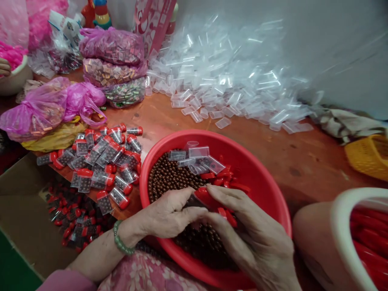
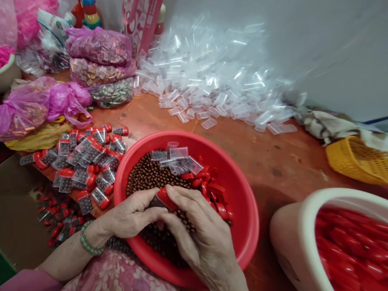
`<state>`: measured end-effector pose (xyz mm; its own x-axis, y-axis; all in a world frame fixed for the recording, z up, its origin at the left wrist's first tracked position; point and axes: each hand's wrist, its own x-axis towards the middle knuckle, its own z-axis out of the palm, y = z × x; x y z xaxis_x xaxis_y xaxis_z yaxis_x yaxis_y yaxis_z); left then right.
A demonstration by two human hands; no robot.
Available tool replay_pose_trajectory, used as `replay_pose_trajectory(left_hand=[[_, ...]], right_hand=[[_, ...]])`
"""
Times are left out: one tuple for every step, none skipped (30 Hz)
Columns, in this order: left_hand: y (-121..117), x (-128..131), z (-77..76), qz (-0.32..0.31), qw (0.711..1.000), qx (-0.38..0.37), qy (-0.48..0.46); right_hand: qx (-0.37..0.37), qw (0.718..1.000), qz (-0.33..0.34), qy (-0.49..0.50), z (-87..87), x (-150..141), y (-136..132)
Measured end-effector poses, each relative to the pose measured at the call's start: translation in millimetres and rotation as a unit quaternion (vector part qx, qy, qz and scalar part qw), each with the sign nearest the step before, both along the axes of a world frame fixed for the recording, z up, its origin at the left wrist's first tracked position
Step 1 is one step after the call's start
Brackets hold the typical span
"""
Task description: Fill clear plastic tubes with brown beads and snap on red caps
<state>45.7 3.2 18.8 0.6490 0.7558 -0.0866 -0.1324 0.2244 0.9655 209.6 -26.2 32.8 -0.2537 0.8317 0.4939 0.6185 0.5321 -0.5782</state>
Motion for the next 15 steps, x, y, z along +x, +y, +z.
replay_pose_trajectory(left_hand=[[-0.2,0.3,-1.1,0.0,1.0,-0.022,-0.01],[-0.4,0.8,-2.3,0.001,0.999,-0.045,-0.016],[-0.6,1.5,-3.5,0.001,0.997,-0.07,-0.024],[-0.7,2.3,-4.6,0.001,0.995,-0.095,-0.034],[-0.8,3.3,-5.5,0.003,0.992,-0.114,-0.046],[-0.9,4.4,-6.0,0.008,0.99,-0.125,-0.058],[-0.8,5.4,-6.2,0.015,0.989,-0.129,-0.068],[-0.7,6.3,-6.1,0.022,0.989,-0.127,-0.075],[-0.5,7.1,-5.8,0.026,0.989,-0.124,-0.08],[-0.4,7.6,-5.4,0.027,0.988,-0.124,-0.083],[-0.3,7.9,-5.0,0.027,0.988,-0.129,-0.085],[-0.3,7.9,-4.7,0.026,0.987,-0.133,-0.086],[-0.4,7.6,-4.6,0.024,0.987,-0.135,-0.085],[-0.6,7.1,-4.8,0.022,0.987,-0.136,-0.086],[-0.8,6.6,-5.2,0.022,0.987,-0.134,-0.085]], right_hand=[[0.011,0.999,0.011,-0.047,-0.5,1.5,0.2],[0.024,0.995,0.013,-0.095,-1.1,2.3,0.5],[0.038,0.989,0.007,-0.14,-2.0,2.2,1.0],[0.054,0.983,-0.001,-0.176,-3.1,1.3,1.7],[0.069,0.976,-0.007,-0.207,-4.4,-0.3,2.7],[0.083,0.969,-0.013,-0.231,-5.9,-2.4,3.9],[0.097,0.964,-0.017,-0.248,-7.4,-4.7,5.2],[0.111,0.96,-0.02,-0.257,-9.0,-6.9,6.6],[0.123,0.957,-0.02,-0.262,-10.4,-8.8,8.0],[0.134,0.956,-0.019,-0.262,-11.6,-10.3,9.3],[0.144,0.955,-0.019,-0.26,-12.5,-11.2,10.4],[0.154,0.953,-0.019,-0.259,-13.2,-11.7,11.3],[0.162,0.952,-0.018,-0.258,-13.6,-11.7,12.1],[0.168,0.951,-0.017,-0.259,-13.7,-11.3,12.7],[0.171,0.951,-0.015,-0.259,-13.7,-10.9,13.2]])
